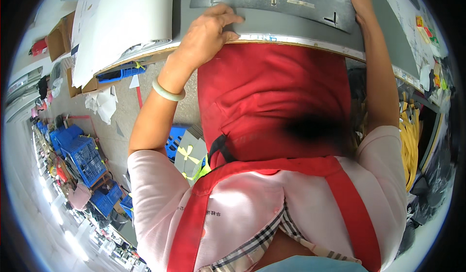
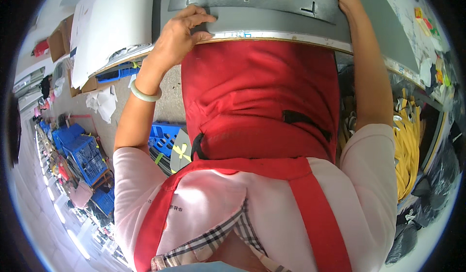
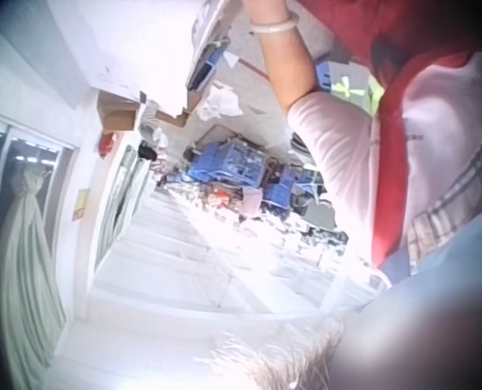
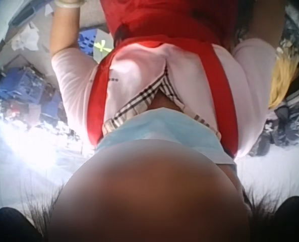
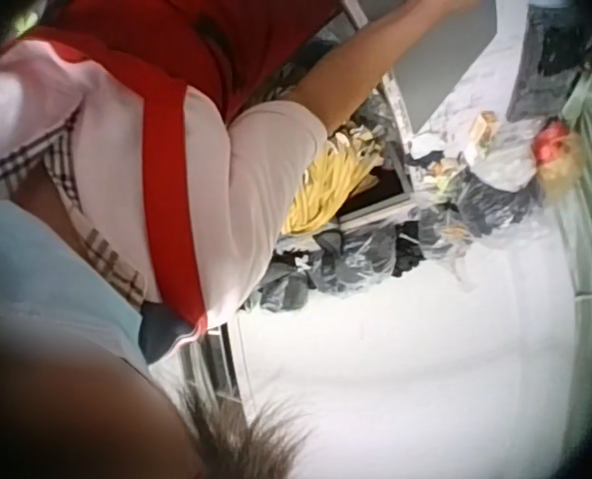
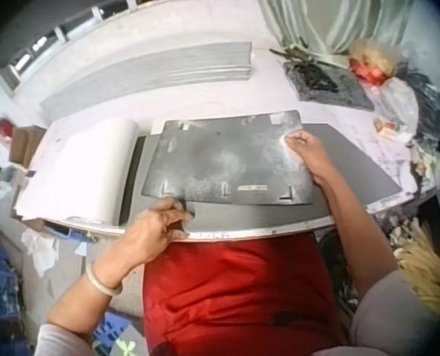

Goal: Cleaning and inspecting metal plates using a white cleaning cloth.

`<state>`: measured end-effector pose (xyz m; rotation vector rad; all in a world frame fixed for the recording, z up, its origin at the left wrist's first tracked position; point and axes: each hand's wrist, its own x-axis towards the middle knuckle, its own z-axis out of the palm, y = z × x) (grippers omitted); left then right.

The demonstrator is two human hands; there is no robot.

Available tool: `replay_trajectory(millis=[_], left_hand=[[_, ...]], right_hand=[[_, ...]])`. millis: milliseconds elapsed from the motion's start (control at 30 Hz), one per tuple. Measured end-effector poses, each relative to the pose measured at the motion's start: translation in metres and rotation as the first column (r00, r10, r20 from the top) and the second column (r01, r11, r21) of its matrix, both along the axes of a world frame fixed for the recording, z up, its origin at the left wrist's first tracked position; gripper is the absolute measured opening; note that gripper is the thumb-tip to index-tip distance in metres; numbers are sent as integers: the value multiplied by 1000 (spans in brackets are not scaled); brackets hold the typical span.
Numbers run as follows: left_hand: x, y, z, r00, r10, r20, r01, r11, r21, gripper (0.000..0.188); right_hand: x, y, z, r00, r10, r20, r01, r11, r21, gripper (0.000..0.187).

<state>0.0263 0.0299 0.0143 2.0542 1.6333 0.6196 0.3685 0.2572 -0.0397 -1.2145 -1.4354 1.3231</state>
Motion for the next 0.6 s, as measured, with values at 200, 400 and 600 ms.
replay_trajectory(millis=[200,400,600], left_hand=[[-20,15,-11,995,-67,68,74,993,-95,16],[-18,2,-7,982,-48,184,71,990,-122,19],[-18,-9,-1,996,-25,81,27,999,-21,24]], right_hand=[[7,6,-7,999,5,34,-7,998,59,16],[4,3,-7,998,-1,66,-5,995,99,15],[3,3,-6,1000,-7,22,6,999,37,14]])
